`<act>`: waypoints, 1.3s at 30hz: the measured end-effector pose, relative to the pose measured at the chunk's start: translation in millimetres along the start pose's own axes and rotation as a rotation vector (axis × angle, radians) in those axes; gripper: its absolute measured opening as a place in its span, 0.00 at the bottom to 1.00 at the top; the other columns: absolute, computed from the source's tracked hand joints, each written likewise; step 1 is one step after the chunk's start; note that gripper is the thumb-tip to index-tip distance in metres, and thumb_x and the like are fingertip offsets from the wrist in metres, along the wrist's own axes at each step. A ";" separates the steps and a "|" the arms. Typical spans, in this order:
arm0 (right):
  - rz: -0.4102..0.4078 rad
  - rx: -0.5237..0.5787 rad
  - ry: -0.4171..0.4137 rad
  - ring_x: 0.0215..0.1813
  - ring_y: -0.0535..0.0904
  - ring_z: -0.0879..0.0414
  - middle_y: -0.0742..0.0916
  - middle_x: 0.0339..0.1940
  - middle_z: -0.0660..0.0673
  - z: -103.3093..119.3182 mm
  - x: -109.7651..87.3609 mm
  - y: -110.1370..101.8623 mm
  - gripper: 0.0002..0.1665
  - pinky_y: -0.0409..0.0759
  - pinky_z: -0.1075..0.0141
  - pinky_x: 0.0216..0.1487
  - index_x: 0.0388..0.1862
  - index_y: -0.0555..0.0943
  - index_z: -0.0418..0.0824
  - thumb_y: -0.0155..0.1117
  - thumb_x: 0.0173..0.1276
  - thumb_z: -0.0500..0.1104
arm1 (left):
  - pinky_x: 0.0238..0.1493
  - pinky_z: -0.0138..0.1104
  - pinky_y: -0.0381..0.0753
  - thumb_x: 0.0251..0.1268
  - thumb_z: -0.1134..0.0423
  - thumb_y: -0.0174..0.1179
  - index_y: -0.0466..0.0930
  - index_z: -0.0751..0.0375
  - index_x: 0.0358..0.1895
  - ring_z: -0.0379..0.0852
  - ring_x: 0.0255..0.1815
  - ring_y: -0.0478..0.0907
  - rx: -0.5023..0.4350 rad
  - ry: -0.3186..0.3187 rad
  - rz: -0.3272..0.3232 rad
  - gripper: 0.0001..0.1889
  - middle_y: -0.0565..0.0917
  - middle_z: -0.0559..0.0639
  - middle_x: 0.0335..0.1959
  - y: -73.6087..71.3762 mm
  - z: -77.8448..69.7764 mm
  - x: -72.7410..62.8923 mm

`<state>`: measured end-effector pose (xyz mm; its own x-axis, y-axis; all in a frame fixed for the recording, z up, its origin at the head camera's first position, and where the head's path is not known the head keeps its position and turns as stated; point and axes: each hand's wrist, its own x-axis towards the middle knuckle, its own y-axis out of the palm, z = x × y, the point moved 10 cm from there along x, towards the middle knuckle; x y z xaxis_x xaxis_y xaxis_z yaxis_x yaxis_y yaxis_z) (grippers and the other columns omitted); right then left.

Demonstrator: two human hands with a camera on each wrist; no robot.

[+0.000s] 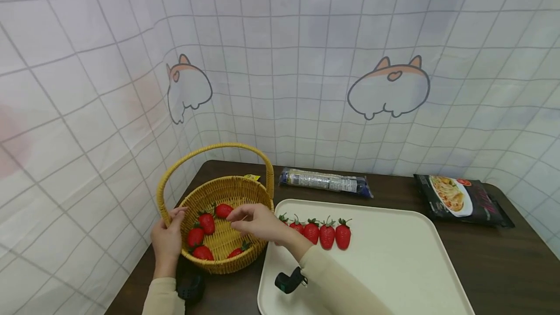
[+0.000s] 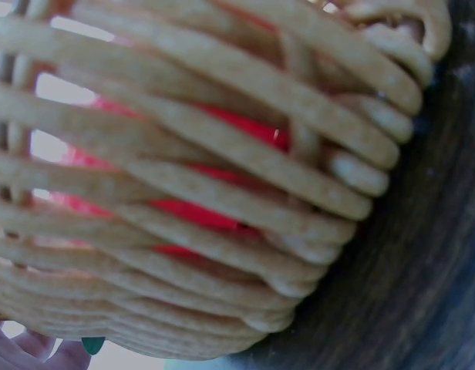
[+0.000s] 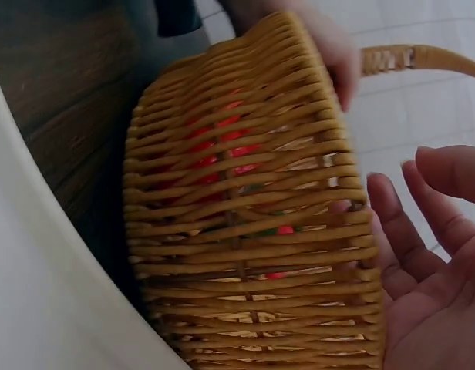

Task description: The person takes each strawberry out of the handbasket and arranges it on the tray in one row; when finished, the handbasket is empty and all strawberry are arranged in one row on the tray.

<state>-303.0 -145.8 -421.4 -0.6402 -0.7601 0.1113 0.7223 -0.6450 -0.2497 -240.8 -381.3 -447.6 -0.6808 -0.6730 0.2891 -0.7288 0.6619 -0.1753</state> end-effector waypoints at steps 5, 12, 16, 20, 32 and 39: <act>0.004 -0.138 -0.008 0.41 0.80 0.59 0.86 0.41 0.52 -4.4 9.9 6.9 0.10 0.80 0.66 0.43 0.47 0.85 0.43 0.63 0.69 0.41 | 0.48 0.25 0.66 0.70 0.52 0.59 0.78 0.73 0.38 0.28 0.47 0.73 -0.003 -0.005 0.003 0.21 0.86 0.36 0.40 -0.1 -0.3 -0.7; 0.091 -0.284 0.022 0.41 0.79 0.65 0.87 0.39 0.55 -8.4 19.4 16.1 0.12 0.77 0.71 0.42 0.47 0.85 0.42 0.67 0.66 0.42 | 0.49 0.26 0.66 0.70 0.51 0.59 0.79 0.72 0.39 0.29 0.48 0.73 0.005 -0.019 0.007 0.21 0.86 0.38 0.41 0.1 -0.1 0.1; 0.176 -0.259 0.089 0.41 0.79 0.65 0.87 0.38 0.55 -16.7 23.8 19.7 0.15 0.77 0.70 0.43 0.49 0.85 0.40 0.68 0.65 0.43 | 0.49 0.26 0.66 0.70 0.51 0.59 0.80 0.71 0.40 0.28 0.48 0.73 0.015 -0.017 0.008 0.20 0.87 0.41 0.43 0.1 -0.5 0.8; 0.223 -0.217 0.142 0.40 0.79 0.65 0.87 0.38 0.53 -22.7 26.2 22.3 0.16 0.77 0.70 0.42 0.50 0.84 0.36 0.68 0.65 0.41 | 0.49 0.26 0.66 0.71 0.51 0.58 0.77 0.71 0.37 0.28 0.48 0.73 0.026 -0.027 0.019 0.21 0.87 0.46 0.46 0.9 0.9 0.3; 0.438 -0.382 0.186 0.41 0.79 0.65 0.88 0.40 0.55 -31.5 22.1 44.3 0.16 0.76 0.70 0.46 0.50 0.85 0.42 0.69 0.63 0.43 | 0.50 0.27 0.66 0.71 0.52 0.58 0.76 0.72 0.37 0.30 0.50 0.73 0.014 -0.018 0.024 0.21 0.86 0.53 0.49 2.6 -0.9 -0.9; 0.567 -0.353 0.141 0.41 0.79 0.66 0.88 0.44 0.50 -30.4 18.5 57.8 0.15 0.77 0.71 0.45 0.51 0.85 0.38 0.66 0.65 0.37 | 0.49 0.28 0.66 0.72 0.52 0.56 0.76 0.72 0.36 0.39 0.54 0.74 0.036 -0.026 0.020 0.21 0.85 0.55 0.50 1.3 0.9 -0.8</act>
<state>-281.1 -194.8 -463.0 -0.2337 -0.9397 -0.2497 0.8428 -0.0677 -0.5340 -241.2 -380.2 -448.9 -0.6963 -0.6687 0.2610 -0.7172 0.6632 -0.2142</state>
